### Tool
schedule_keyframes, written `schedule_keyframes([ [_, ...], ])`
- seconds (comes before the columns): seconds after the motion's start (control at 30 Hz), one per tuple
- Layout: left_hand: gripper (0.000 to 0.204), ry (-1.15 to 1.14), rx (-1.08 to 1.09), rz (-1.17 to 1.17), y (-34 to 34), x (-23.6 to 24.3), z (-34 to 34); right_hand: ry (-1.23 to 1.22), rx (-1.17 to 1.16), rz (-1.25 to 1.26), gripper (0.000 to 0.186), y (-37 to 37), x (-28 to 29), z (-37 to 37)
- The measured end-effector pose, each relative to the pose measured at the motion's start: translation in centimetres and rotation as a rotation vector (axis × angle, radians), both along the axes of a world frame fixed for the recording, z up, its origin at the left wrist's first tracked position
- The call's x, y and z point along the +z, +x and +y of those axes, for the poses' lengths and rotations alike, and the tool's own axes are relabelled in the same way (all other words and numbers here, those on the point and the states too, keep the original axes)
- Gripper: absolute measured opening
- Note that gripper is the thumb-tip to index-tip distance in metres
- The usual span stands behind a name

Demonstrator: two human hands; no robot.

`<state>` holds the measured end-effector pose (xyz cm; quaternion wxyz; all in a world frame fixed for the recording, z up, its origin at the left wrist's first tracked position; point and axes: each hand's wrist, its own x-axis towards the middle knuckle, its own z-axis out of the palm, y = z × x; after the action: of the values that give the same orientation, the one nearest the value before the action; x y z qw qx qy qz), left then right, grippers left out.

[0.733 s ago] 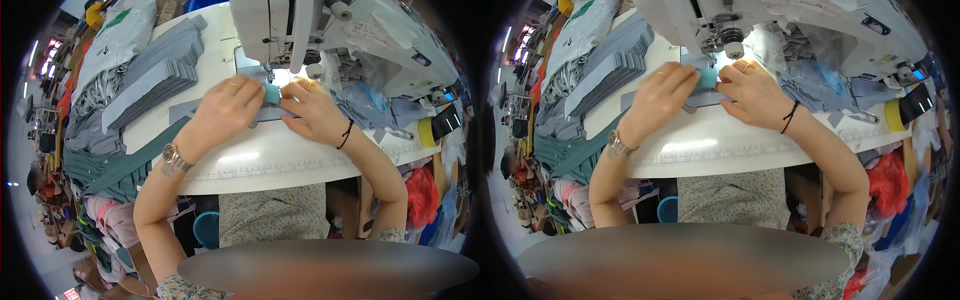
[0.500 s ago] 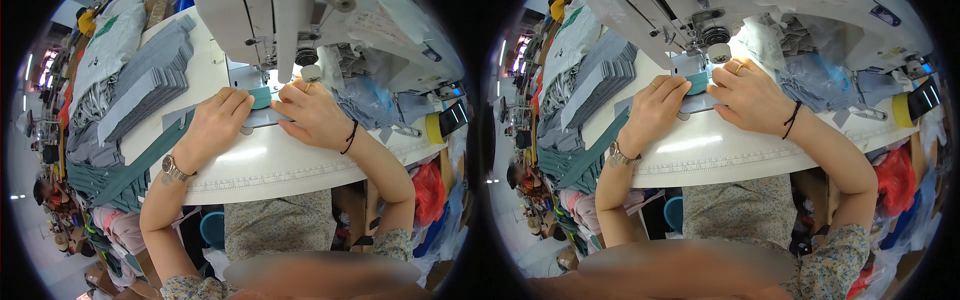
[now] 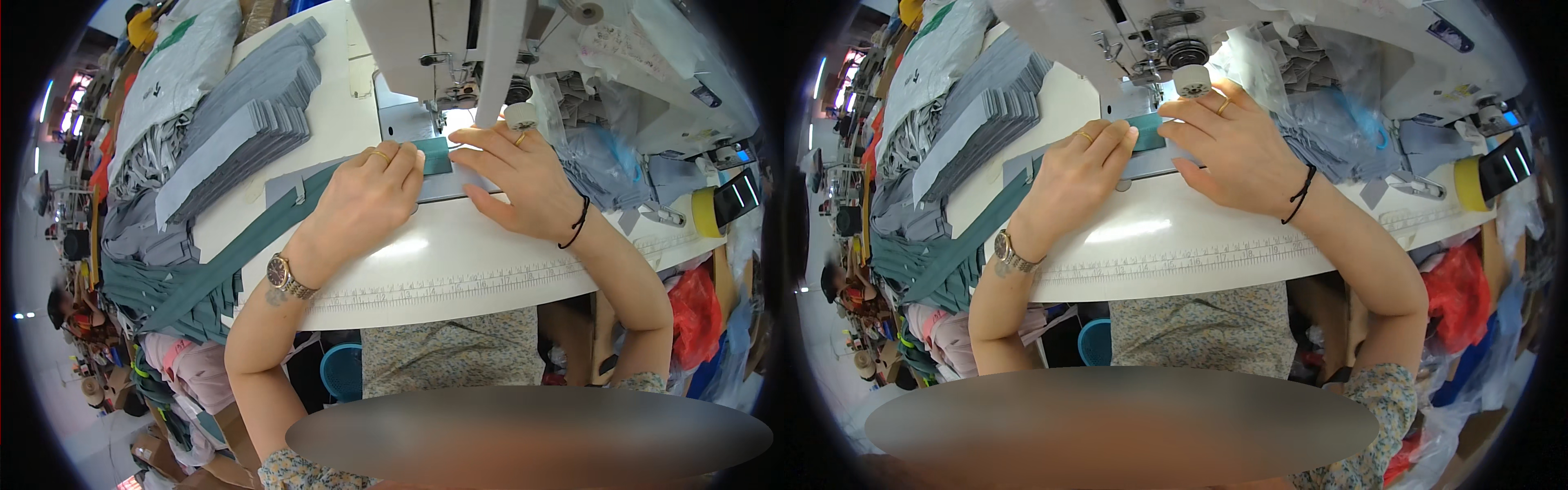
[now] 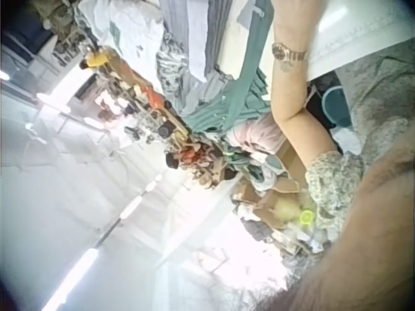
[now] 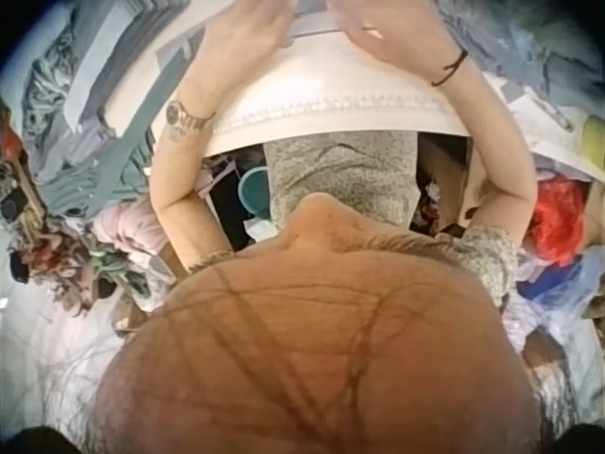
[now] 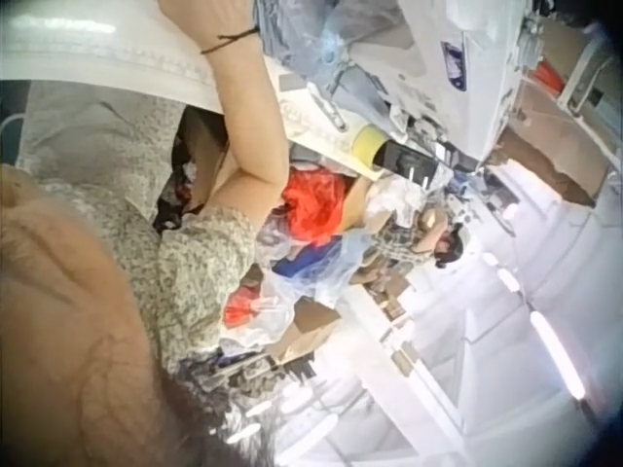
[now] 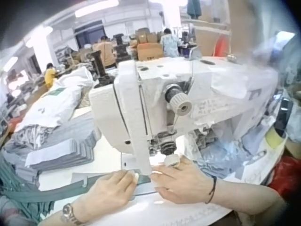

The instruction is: Sewing long material straps using an industrial sewing machine in a workshop environment.

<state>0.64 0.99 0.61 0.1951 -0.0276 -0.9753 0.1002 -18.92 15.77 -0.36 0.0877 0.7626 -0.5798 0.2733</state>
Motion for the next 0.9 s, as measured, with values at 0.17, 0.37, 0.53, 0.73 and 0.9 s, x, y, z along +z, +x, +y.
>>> schedule_keyframes([
  [0.17, 0.035, 0.079, 0.019, -0.011, 0.3, 0.2, 0.1, 0.043, 0.040, 0.027, 0.031, -0.2, -0.3, -0.3],
  [0.37, 0.023, 0.188, -0.011, 0.257, 2.9, 2.2, -1.9, 0.073, 0.029, 0.079, 0.031, -0.7, -0.2, 0.2],
  [0.53, 0.018, 0.142, 0.441, 0.373, 9.0, 4.7, -8.1, 0.046, 0.045, 0.082, 0.030, -0.1, 0.0, -0.1],
  [0.73, 0.017, 0.508, 0.460, 0.351, 10.4, 4.3, -10.9, 0.021, 0.035, 0.075, 0.029, -0.2, 0.0, 0.0],
  [0.9, 0.017, 0.159, 0.364, 0.495, 7.7, 4.1, -8.3, 0.014, 0.007, 0.078, 0.028, -0.2, -0.2, -0.2],
])
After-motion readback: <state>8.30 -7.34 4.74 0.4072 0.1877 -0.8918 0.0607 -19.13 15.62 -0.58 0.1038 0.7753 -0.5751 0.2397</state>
